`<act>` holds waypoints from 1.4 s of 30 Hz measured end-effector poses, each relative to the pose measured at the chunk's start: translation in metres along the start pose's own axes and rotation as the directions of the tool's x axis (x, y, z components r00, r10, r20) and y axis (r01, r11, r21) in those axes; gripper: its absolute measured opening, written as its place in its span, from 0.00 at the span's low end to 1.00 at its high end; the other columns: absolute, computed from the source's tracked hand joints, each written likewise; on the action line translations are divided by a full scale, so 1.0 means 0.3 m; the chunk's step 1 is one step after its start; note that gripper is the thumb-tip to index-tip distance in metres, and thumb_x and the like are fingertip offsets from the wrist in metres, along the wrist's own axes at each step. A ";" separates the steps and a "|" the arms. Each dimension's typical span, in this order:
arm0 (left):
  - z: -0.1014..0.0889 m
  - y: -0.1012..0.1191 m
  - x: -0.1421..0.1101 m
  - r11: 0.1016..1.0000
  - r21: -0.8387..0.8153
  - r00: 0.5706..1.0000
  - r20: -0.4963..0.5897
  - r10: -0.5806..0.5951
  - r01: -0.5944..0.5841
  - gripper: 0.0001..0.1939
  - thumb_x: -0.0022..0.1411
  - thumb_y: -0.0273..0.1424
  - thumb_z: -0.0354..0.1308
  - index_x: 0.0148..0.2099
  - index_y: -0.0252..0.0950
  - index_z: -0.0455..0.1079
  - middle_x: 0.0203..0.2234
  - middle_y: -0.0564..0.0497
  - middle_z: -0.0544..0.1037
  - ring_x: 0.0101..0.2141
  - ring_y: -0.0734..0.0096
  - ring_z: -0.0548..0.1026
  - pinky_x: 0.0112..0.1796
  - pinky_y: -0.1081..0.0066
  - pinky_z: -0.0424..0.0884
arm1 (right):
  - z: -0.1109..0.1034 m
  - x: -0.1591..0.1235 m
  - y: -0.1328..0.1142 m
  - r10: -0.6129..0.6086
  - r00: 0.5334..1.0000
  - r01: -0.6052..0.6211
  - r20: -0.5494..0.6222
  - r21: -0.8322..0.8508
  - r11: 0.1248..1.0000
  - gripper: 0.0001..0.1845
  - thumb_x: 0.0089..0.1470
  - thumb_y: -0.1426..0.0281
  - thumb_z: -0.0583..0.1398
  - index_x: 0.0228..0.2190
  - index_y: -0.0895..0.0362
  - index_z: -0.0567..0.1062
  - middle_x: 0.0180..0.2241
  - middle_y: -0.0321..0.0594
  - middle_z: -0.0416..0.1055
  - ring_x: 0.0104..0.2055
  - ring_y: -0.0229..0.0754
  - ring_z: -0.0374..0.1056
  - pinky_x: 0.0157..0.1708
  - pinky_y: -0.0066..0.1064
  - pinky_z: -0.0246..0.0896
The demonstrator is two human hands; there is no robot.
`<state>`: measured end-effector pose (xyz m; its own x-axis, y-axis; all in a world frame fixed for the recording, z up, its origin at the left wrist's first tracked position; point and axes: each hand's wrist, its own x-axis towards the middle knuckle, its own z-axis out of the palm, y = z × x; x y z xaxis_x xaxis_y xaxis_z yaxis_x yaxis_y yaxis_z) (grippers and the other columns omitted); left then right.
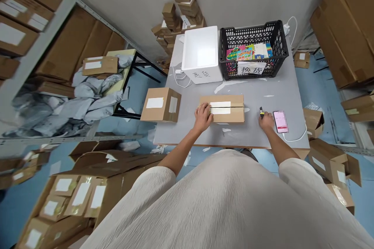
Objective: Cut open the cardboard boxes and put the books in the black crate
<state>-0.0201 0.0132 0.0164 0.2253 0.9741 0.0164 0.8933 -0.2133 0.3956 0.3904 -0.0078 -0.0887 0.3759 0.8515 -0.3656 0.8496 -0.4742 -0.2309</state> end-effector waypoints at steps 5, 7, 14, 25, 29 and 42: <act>0.010 -0.052 0.005 0.986 -0.110 0.990 -0.054 -0.130 0.123 0.31 0.76 0.37 0.50 0.77 0.40 0.61 0.77 0.35 0.61 0.77 0.45 0.57 0.73 0.43 0.54 | -0.089 -0.013 -0.159 -0.222 0.956 0.281 -0.190 0.385 0.879 0.29 0.68 0.57 0.53 0.63 0.59 0.73 0.59 0.60 0.75 0.54 0.59 0.75 0.58 0.52 0.71; 0.023 -0.066 0.012 0.965 -0.166 0.973 -0.081 -0.218 0.202 0.37 0.74 0.40 0.55 0.79 0.37 0.57 0.77 0.32 0.60 0.76 0.39 0.58 0.72 0.40 0.56 | -0.123 -0.035 -0.232 -0.285 0.928 0.367 -0.239 0.472 0.802 0.30 0.68 0.55 0.54 0.63 0.57 0.72 0.56 0.56 0.77 0.52 0.56 0.76 0.56 0.51 0.73; 0.054 -0.089 0.025 0.901 -0.356 0.949 -0.099 -0.301 0.249 0.48 0.68 0.44 0.65 0.82 0.41 0.49 0.70 0.32 0.68 0.71 0.34 0.64 0.68 0.37 0.63 | -0.200 -0.126 -0.351 -0.320 0.915 0.404 -0.248 0.511 0.759 0.29 0.64 0.53 0.57 0.59 0.54 0.75 0.50 0.51 0.81 0.49 0.55 0.78 0.58 0.54 0.74; 0.087 -0.154 -0.003 0.870 -0.473 0.969 -0.115 -0.217 0.138 0.42 0.70 0.44 0.67 0.77 0.41 0.56 0.68 0.35 0.73 0.68 0.42 0.69 0.66 0.45 0.65 | -0.310 -0.113 -0.401 -0.290 0.891 0.447 -0.350 0.555 0.702 0.31 0.66 0.50 0.58 0.63 0.52 0.69 0.56 0.53 0.79 0.57 0.55 0.76 0.61 0.53 0.72; 0.090 -0.168 -0.003 0.933 -0.352 0.987 -0.108 -0.119 0.074 0.30 0.74 0.46 0.62 0.71 0.42 0.66 0.70 0.35 0.71 0.69 0.41 0.68 0.64 0.46 0.66 | -0.338 -0.049 -0.439 -0.482 0.807 0.590 -0.342 0.416 0.692 0.35 0.69 0.51 0.55 0.71 0.50 0.63 0.69 0.55 0.70 0.68 0.57 0.69 0.65 0.56 0.69; 0.003 -0.123 -0.014 0.955 -0.275 0.993 -0.005 -0.117 0.111 0.23 0.76 0.45 0.60 0.67 0.44 0.71 0.71 0.36 0.68 0.70 0.41 0.64 0.67 0.43 0.62 | -0.371 0.117 -0.526 -0.500 0.863 0.498 0.076 0.048 0.866 0.40 0.71 0.43 0.50 0.71 0.52 0.69 0.68 0.54 0.74 0.70 0.71 0.65 0.68 0.67 0.59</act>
<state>-0.0538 0.0169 0.0009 0.1173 0.9928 -0.0257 0.7710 -0.0747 0.6324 0.3107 0.1217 0.0353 -0.1290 0.9545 -0.2687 0.9052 0.0027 -0.4250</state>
